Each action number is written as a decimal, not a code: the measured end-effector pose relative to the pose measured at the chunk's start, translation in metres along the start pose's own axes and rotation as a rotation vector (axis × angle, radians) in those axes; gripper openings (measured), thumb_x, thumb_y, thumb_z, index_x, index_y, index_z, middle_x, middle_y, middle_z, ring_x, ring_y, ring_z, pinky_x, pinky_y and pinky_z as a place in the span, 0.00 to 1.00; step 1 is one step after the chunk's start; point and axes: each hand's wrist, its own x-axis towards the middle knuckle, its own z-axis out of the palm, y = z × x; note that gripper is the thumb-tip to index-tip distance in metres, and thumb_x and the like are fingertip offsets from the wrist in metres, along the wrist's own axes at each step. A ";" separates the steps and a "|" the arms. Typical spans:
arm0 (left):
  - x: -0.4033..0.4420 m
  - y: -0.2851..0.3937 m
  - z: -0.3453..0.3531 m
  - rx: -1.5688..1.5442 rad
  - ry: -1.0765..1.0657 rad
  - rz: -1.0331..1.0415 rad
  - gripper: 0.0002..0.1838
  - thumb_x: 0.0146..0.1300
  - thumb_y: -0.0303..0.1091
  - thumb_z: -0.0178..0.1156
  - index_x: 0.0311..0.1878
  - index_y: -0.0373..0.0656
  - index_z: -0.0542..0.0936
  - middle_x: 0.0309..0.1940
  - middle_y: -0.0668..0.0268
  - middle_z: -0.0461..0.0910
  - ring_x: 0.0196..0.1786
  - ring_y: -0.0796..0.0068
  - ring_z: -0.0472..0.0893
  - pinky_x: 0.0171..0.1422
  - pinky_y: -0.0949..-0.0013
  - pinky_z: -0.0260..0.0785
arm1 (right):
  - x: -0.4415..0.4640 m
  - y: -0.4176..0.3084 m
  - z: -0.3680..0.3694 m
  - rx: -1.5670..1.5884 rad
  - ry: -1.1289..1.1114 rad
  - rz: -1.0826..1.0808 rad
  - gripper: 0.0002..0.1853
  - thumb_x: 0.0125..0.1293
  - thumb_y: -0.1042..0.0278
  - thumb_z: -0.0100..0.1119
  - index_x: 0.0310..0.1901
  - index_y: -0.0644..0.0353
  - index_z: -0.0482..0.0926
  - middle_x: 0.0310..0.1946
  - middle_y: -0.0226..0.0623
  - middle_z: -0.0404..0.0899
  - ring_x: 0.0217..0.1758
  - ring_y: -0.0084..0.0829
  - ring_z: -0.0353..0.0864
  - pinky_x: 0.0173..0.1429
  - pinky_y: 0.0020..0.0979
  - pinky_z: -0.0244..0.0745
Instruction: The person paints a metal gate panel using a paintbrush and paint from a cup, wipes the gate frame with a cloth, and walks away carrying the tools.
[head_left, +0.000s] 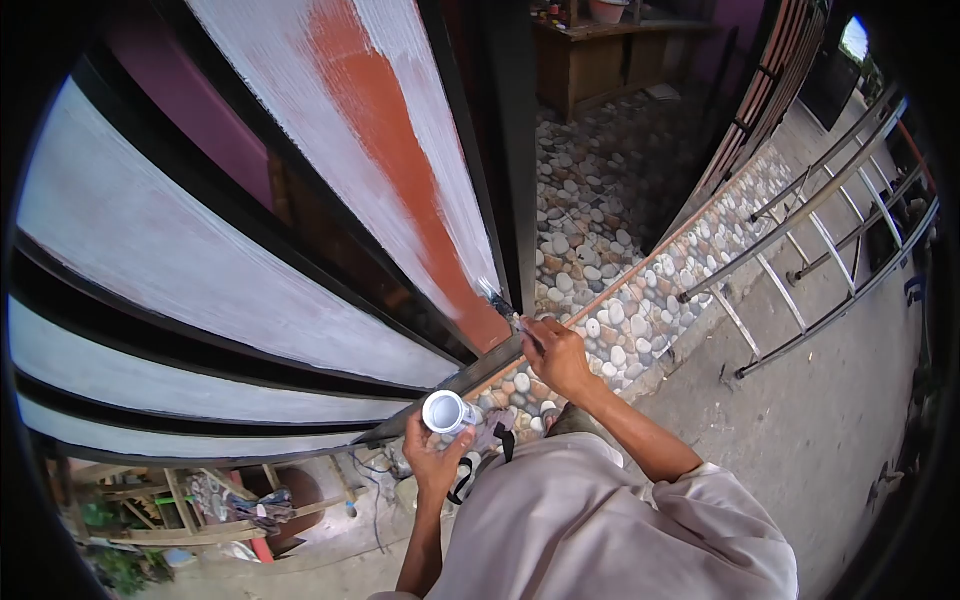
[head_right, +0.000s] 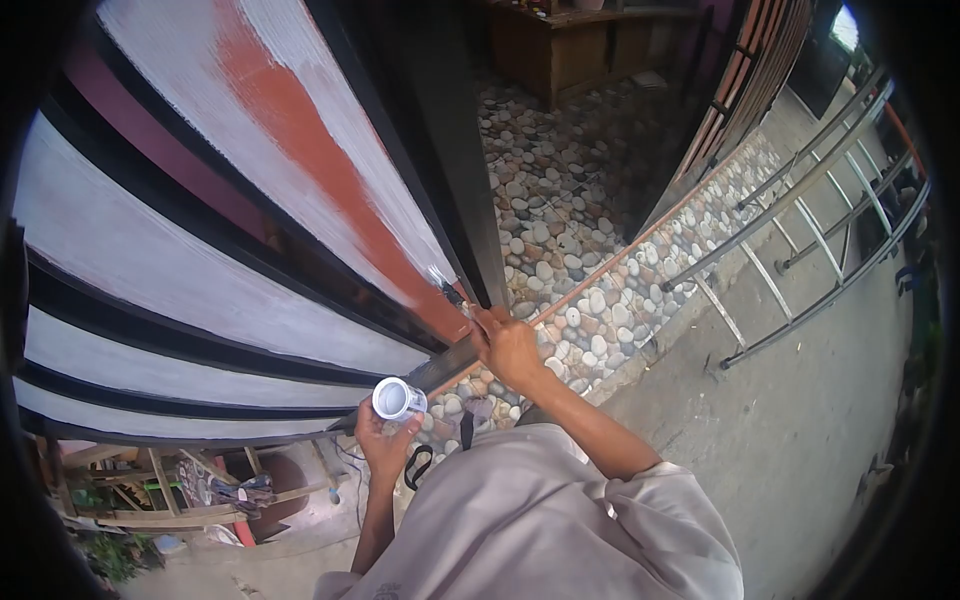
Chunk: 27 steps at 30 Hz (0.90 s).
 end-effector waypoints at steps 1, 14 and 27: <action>0.000 0.000 0.000 -0.012 -0.002 -0.008 0.32 0.49 0.24 0.78 0.57 0.35 0.75 0.50 0.59 0.82 0.52 0.71 0.82 0.60 0.66 0.74 | -0.009 0.003 0.006 0.001 0.000 0.008 0.15 0.60 0.75 0.67 0.50 0.65 0.84 0.31 0.45 0.82 0.25 0.43 0.84 0.27 0.39 0.77; 0.000 -0.002 -0.004 -0.035 -0.010 -0.025 0.32 0.48 0.22 0.78 0.57 0.35 0.75 0.51 0.60 0.81 0.54 0.71 0.81 0.61 0.66 0.73 | 0.058 -0.101 -0.043 0.794 0.060 0.540 0.06 0.66 0.77 0.64 0.42 0.69 0.85 0.28 0.29 0.83 0.29 0.13 0.76 0.33 0.20 0.70; 0.001 -0.002 -0.013 -0.039 -0.004 0.009 0.31 0.47 0.23 0.79 0.56 0.34 0.75 0.48 0.60 0.82 0.51 0.72 0.82 0.60 0.66 0.74 | 0.015 -0.062 0.009 0.627 0.072 0.458 0.10 0.64 0.75 0.66 0.45 0.69 0.85 0.24 0.30 0.82 0.26 0.14 0.75 0.30 0.22 0.70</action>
